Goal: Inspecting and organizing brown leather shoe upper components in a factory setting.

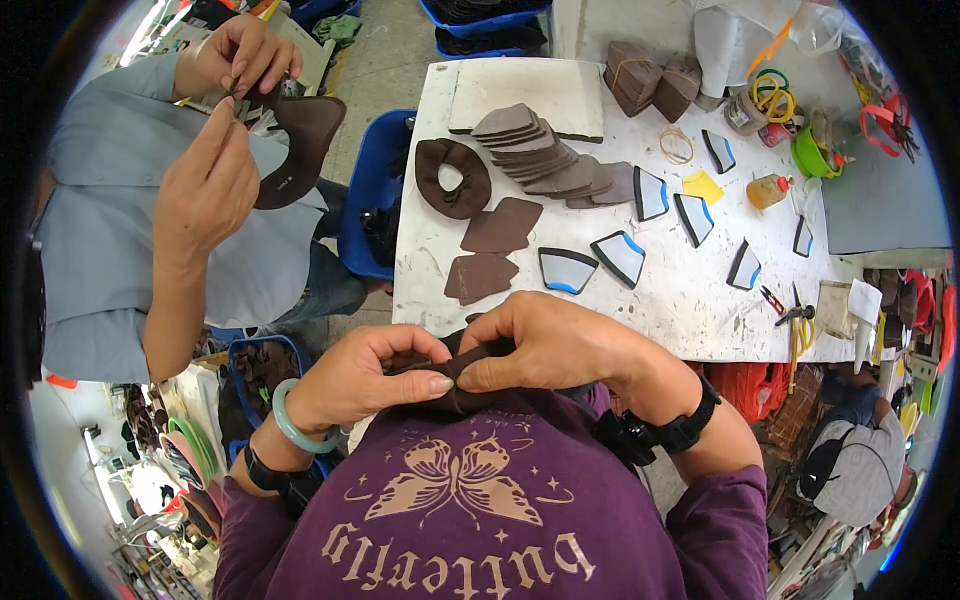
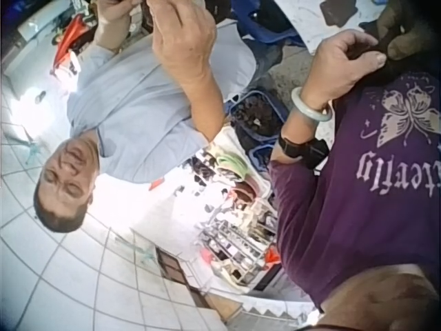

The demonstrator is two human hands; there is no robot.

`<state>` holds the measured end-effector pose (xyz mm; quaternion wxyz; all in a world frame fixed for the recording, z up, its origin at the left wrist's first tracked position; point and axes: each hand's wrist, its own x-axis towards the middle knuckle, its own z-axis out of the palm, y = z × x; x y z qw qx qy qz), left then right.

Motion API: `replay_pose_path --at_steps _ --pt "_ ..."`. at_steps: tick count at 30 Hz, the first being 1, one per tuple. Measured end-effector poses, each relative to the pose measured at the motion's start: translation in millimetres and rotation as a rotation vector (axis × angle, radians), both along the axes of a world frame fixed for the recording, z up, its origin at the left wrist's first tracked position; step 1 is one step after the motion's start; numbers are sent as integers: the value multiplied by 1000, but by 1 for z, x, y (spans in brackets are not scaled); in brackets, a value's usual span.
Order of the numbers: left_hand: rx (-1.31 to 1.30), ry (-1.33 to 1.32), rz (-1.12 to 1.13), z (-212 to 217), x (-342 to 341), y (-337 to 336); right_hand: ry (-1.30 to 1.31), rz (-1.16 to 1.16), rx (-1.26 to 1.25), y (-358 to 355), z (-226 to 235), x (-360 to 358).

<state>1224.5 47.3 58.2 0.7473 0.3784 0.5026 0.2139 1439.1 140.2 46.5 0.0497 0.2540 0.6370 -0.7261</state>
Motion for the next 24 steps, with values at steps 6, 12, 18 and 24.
replay_pose_path --at_steps 6,12,18,24 --pt "-6 -14 19 -1 -1 1 -7 0 3 1 0 -1" --pt "14 -4 20 -1 -3 3 -17 -11 29 3 3 -1" --pt "69 -38 65 -4 -6 7 9 -21 104 7 9 -5" --pt "134 -10 118 -4 -10 16 -100 -43 162 22 23 -16"
